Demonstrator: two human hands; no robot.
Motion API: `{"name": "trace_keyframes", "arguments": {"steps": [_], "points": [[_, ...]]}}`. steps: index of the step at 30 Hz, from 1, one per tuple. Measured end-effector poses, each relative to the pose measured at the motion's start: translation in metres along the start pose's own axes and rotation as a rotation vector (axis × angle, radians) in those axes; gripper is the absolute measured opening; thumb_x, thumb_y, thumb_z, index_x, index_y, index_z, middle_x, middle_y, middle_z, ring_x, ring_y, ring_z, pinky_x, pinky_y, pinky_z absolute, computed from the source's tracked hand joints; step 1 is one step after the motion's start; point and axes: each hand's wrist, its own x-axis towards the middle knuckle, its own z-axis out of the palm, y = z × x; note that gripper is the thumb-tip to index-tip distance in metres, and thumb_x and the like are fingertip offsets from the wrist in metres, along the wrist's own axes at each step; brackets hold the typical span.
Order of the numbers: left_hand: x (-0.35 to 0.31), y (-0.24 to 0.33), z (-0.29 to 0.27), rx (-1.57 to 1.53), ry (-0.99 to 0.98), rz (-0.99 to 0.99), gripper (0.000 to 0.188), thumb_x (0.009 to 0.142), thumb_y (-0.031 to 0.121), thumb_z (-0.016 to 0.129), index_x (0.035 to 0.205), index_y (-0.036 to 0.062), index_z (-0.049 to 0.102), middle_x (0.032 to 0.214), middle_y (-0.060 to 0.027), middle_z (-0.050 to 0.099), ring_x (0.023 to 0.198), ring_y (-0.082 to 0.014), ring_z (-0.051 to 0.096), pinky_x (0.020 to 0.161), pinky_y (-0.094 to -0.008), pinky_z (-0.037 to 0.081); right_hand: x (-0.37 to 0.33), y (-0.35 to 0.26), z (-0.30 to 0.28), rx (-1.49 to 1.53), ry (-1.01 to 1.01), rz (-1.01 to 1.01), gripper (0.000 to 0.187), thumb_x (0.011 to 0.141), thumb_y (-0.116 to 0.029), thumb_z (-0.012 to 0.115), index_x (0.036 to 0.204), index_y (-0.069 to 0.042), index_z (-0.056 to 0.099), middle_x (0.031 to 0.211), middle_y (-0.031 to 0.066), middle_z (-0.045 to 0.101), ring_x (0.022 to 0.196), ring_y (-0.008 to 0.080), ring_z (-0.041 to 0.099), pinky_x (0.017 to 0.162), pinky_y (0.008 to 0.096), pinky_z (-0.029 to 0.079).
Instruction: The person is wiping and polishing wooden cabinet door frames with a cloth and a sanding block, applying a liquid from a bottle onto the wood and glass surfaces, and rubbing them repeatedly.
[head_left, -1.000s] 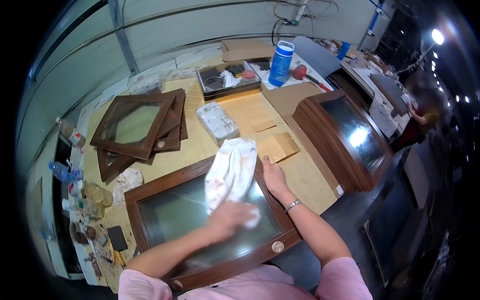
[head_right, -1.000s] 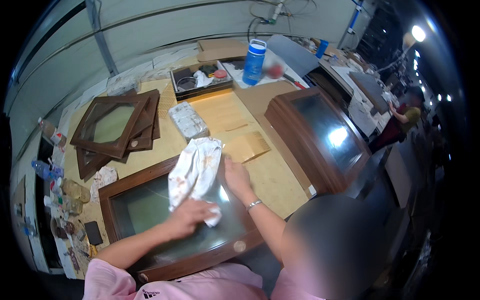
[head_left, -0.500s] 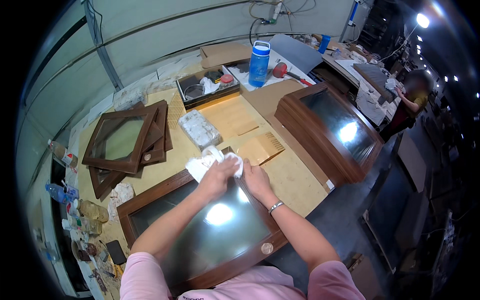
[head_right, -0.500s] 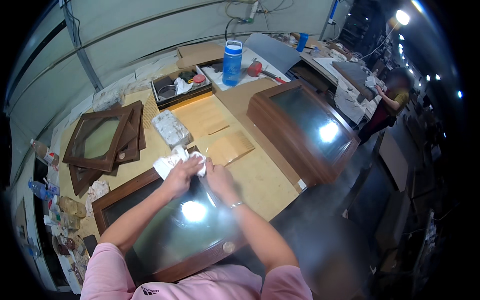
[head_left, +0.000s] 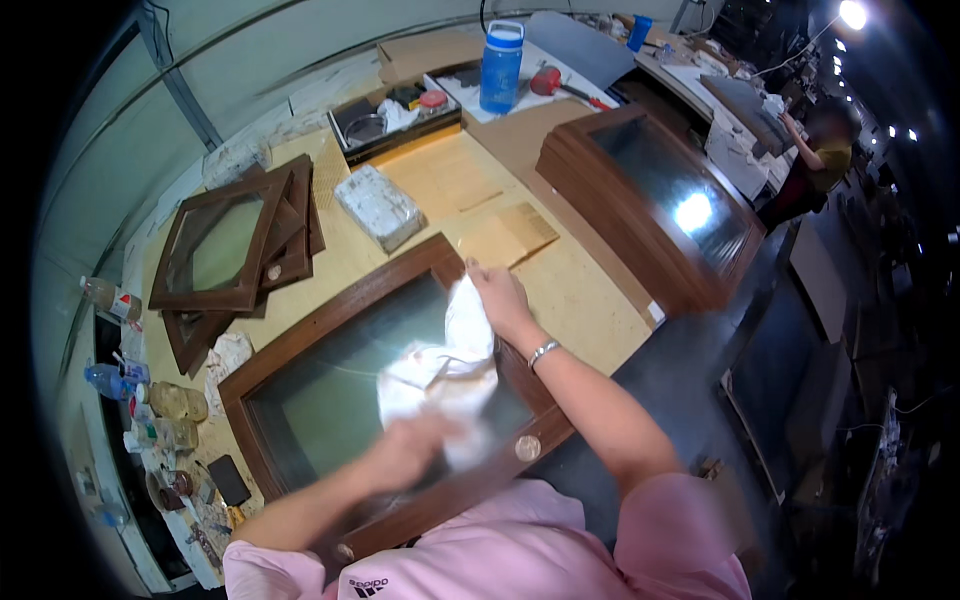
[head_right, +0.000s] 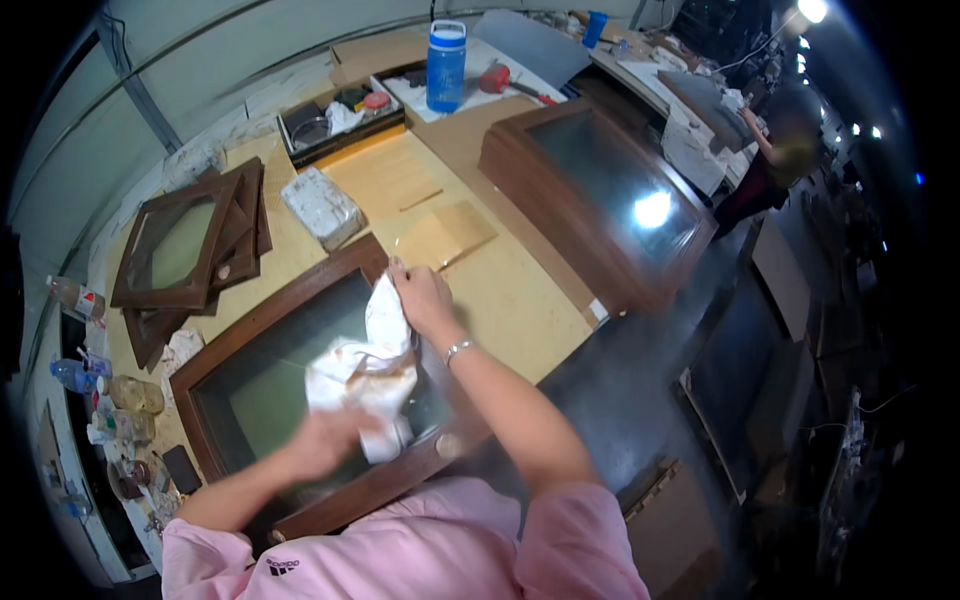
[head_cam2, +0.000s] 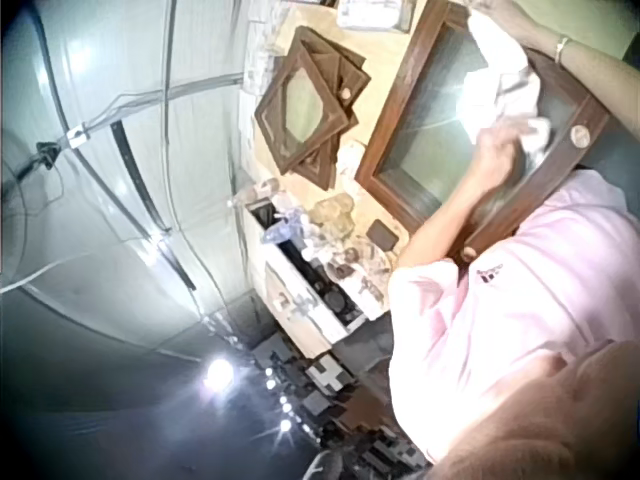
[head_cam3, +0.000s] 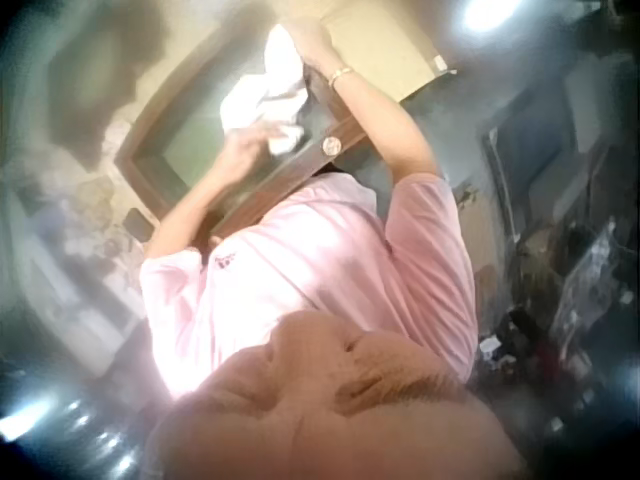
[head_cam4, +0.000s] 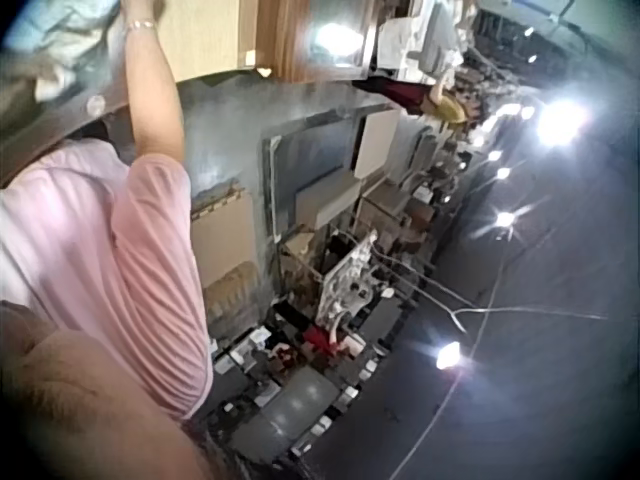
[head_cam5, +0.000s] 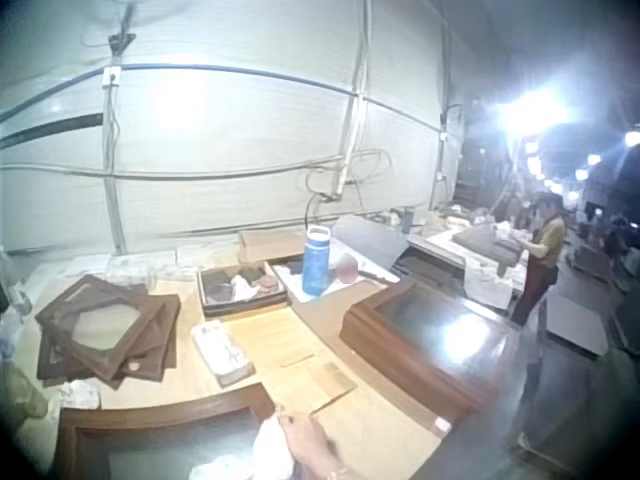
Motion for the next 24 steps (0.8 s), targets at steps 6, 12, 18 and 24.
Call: {"name": "trace_keyframes", "arguments": {"steps": [6, 12, 18, 24], "points": [[0.049, 0.02, 0.057, 0.43, 0.13, 0.221, 0.027, 0.086, 0.006, 0.058, 0.11, -0.0036, 0.066, 0.132, -0.0169, 0.056, 0.097, -0.0328, 0.054, 0.092, -0.04, 0.043, 0.0, -0.006, 0.006, -0.077, 0.032, -0.005, 0.055, 0.095, -0.042, 0.048, 0.082, 0.008, 0.068, 0.086, 0.0325, 0.065, 0.087, 0.0475, 0.065, 0.081, 0.0503, 0.049], [0.009, -0.001, 0.004, 0.338, 0.22, 0.163, 0.035, 0.076, -0.008, 0.058, 0.104, 0.0071, 0.074, 0.123, -0.0133, 0.063, 0.104, -0.0337, 0.057, 0.092, -0.0389, 0.045, -0.003, -0.011, -0.001, -0.122, 0.007, -0.006, 0.061, 0.096, -0.046, 0.048, 0.081, 0.01, 0.068, 0.085, 0.0336, 0.065, 0.088, 0.0479, 0.064, 0.082, 0.0503, 0.049], [0.056, 0.019, 0.035, 0.32, 0.151, 0.279, 0.053, 0.07, -0.011, 0.057, 0.12, 0.0052, 0.066, 0.126, -0.0205, 0.056, 0.111, -0.0358, 0.055, 0.098, -0.0449, 0.044, 0.003, -0.002, 0.004, -0.144, 0.013, -0.013, 0.061, 0.095, -0.048, 0.048, 0.082, 0.009, 0.068, 0.087, 0.0326, 0.066, 0.09, 0.047, 0.064, 0.083, 0.0508, 0.049], [0.014, -0.057, -0.074, 0.665, 0.642, 0.006, 0.031, 0.081, -0.002, 0.058, 0.108, 0.0048, 0.071, 0.103, -0.0197, 0.061, 0.099, -0.0364, 0.057, 0.088, -0.0435, 0.047, -0.009, -0.016, 0.002, -0.158, -0.027, -0.037, 0.064, 0.095, -0.051, 0.049, 0.079, 0.008, 0.067, 0.085, 0.0315, 0.066, 0.087, 0.0454, 0.065, 0.081, 0.0494, 0.05]]}}
